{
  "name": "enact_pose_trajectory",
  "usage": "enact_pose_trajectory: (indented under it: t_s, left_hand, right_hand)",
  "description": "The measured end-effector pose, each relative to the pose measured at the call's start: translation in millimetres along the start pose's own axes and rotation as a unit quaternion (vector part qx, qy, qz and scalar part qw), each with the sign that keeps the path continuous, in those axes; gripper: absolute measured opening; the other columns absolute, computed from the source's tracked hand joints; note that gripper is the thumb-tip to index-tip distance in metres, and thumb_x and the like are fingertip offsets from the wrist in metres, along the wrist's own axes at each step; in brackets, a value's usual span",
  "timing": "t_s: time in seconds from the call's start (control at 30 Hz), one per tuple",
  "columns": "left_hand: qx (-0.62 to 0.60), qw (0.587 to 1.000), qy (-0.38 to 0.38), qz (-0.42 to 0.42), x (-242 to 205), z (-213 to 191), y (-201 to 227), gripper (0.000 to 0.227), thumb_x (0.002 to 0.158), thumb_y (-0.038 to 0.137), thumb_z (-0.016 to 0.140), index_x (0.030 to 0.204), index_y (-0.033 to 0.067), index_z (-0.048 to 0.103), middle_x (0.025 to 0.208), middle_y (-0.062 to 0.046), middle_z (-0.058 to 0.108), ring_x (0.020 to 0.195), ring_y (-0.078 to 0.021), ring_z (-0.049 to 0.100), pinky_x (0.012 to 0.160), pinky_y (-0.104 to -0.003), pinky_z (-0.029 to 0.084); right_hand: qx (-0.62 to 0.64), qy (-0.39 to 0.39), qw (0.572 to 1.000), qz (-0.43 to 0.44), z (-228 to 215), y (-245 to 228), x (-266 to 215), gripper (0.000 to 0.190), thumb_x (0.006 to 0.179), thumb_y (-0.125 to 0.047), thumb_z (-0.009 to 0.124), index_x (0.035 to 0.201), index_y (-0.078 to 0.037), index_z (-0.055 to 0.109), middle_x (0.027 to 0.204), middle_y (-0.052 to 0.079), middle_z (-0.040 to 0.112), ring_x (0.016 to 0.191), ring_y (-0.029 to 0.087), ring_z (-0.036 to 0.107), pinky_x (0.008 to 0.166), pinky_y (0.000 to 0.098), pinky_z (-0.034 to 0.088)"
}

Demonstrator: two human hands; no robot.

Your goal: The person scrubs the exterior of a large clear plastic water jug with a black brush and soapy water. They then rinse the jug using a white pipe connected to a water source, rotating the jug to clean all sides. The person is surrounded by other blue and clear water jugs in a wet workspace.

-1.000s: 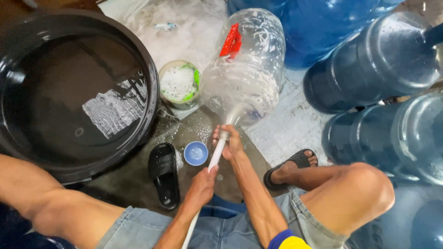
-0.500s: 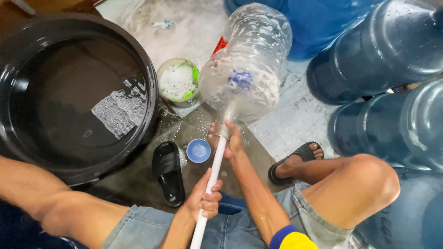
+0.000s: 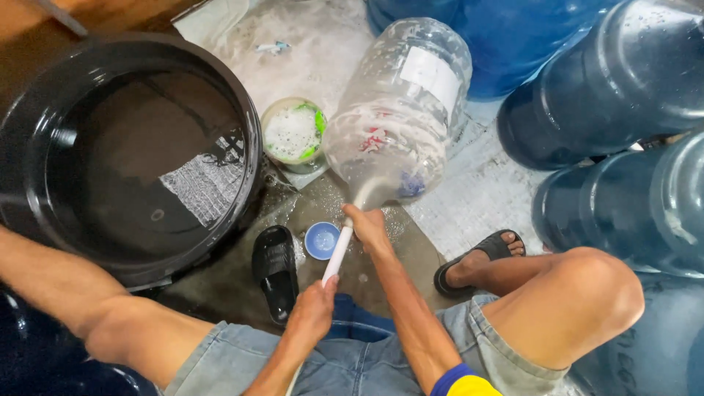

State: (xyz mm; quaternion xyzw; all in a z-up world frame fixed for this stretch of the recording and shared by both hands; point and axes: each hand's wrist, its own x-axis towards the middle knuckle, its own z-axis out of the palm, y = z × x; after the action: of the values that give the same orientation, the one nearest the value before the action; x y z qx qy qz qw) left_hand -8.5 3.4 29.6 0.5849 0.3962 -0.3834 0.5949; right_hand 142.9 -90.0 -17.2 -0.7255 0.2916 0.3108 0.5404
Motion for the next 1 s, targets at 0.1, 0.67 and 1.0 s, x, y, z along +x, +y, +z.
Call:
enact_pose_trajectory:
  t_s: [0.1,0.67,1.0]
  left_hand:
    - [0.3,0.937,0.159,0.079,9.2,4.5,-6.9,0.053,0.093,0.056,0.03,0.097,0.0079,0.051,0.095,-0.022,0.065,0.093,-0.0477,0.056,0.075,-0.055,0.042]
    - [-0.219,0.96,-0.166,-0.061,17.3,3.6,-11.7,0.059,0.088,0.07,0.035,0.068,0.0151,0.034,0.047,0.005,0.019,0.031,-0.0064,0.019,0.023,-0.024,0.015]
    - [-0.443,0.701,-0.554,-0.078,46.1,8.8,-13.1,0.053,0.091,0.066,0.035,0.072,0.0163,0.036,0.044,0.009,0.016,0.029,-0.0016,0.016,0.029,-0.023,0.013]
  right_hand:
    - [0.032,0.017,0.999,0.004,0.5,-4.1,0.7,0.039,0.071,-0.037,0.071,0.073,0.001,0.063,0.059,0.012,0.064,0.046,0.017,0.055,0.042,0.03,0.038]
    - [0.254,-0.058,0.965,-0.01,-2.7,-3.2,18.1,0.024,0.076,-0.013,0.069,0.085,0.007,0.059,0.057,0.012,0.057,0.045,0.018,0.057,0.039,0.0282,0.049]
    - [0.462,-0.237,0.854,0.011,7.4,39.8,56.5,0.017,0.074,-0.018,0.067,0.083,-0.006,0.057,0.073,0.005,0.063,0.058,0.015,0.061,0.047,0.0267,0.052]
